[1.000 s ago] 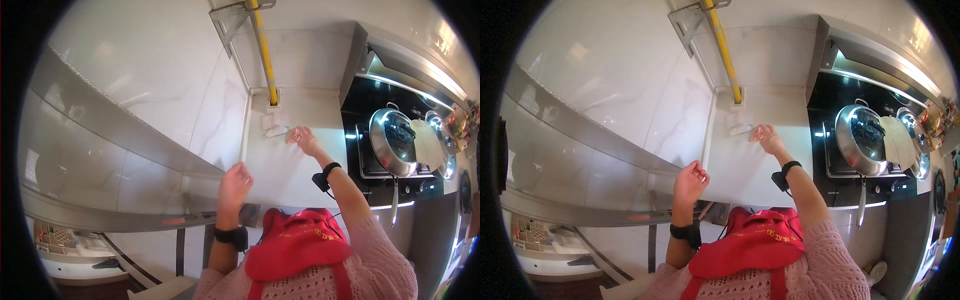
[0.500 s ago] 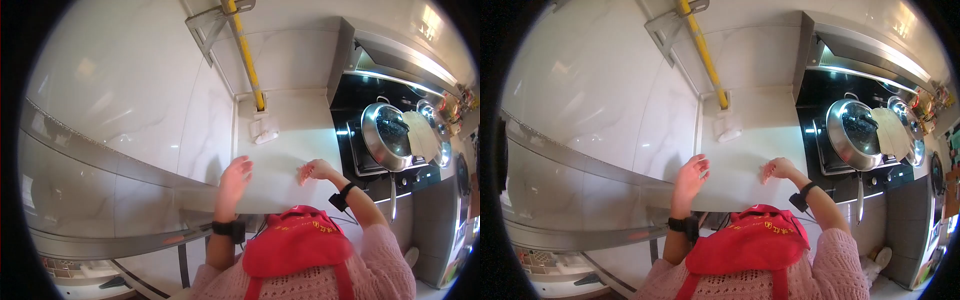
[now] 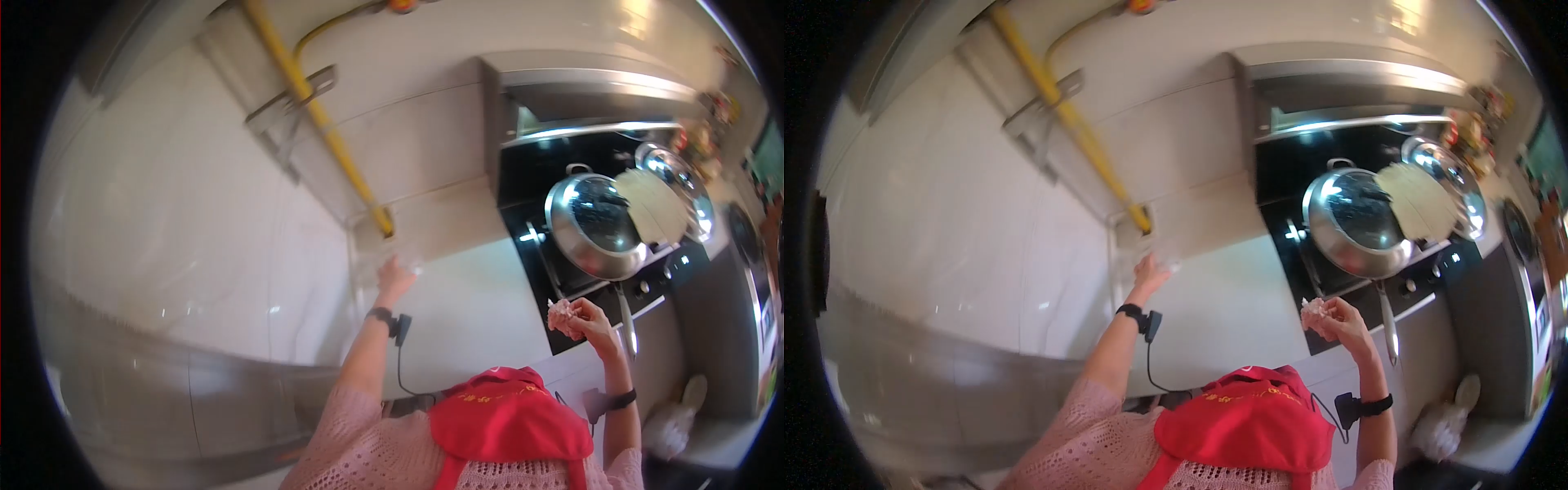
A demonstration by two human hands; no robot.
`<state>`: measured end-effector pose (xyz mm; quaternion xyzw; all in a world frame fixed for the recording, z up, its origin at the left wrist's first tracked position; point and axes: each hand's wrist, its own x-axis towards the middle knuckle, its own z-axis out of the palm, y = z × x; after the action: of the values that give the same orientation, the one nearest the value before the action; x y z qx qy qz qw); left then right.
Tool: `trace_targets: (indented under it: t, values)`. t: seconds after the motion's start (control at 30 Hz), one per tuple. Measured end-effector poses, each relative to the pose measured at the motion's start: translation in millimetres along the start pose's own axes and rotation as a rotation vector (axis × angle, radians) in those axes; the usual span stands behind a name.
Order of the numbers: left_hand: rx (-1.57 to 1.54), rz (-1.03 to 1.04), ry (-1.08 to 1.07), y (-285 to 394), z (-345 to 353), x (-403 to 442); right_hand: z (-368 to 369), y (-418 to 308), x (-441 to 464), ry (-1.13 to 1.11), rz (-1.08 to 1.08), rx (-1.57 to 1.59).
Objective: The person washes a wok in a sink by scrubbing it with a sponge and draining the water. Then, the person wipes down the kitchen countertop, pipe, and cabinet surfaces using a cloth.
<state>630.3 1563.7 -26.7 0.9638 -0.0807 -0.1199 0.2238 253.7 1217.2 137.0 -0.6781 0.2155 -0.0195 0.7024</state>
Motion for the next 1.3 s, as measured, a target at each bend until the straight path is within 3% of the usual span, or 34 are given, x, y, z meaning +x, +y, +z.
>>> trace_targets:
  t: [0.07,0.27,0.4,0.6,0.73,0.83,0.9,1.0,1.1,1.2,1.3]
  values:
    - [0.123,0.189,-0.024,-23,18,23,-8,1,-25,0.074,-0.008,0.011]
    - [0.244,0.052,-0.23,40,11,-42,-14,11,-43,0.131,0.029,0.051]
    - [0.257,0.16,-0.378,80,18,-108,-16,49,-24,0.083,0.063,0.027]
    - [0.206,0.289,-0.162,89,17,-155,-9,62,13,-0.038,0.157,-0.059]
    - [0.233,0.34,-0.156,82,26,-159,-12,87,51,-0.098,0.156,0.011]
    - [0.264,0.381,-0.062,66,47,-153,-13,116,76,-0.071,0.05,-0.399]
    - [0.263,0.388,-0.025,68,48,-153,-5,126,81,-0.01,0.107,-0.543]
    - [0.143,0.28,-0.227,80,25,-159,-2,128,82,0.036,0.177,-0.596]
    - [-0.053,0.404,-0.025,72,12,-150,2,134,79,0.067,0.168,-0.581]
    - [-0.517,0.126,-0.316,73,-5,-122,0,137,79,0.073,0.171,-0.553]
    - [-0.799,0.067,-0.282,96,-33,-124,2,133,77,0.088,0.161,-0.545]
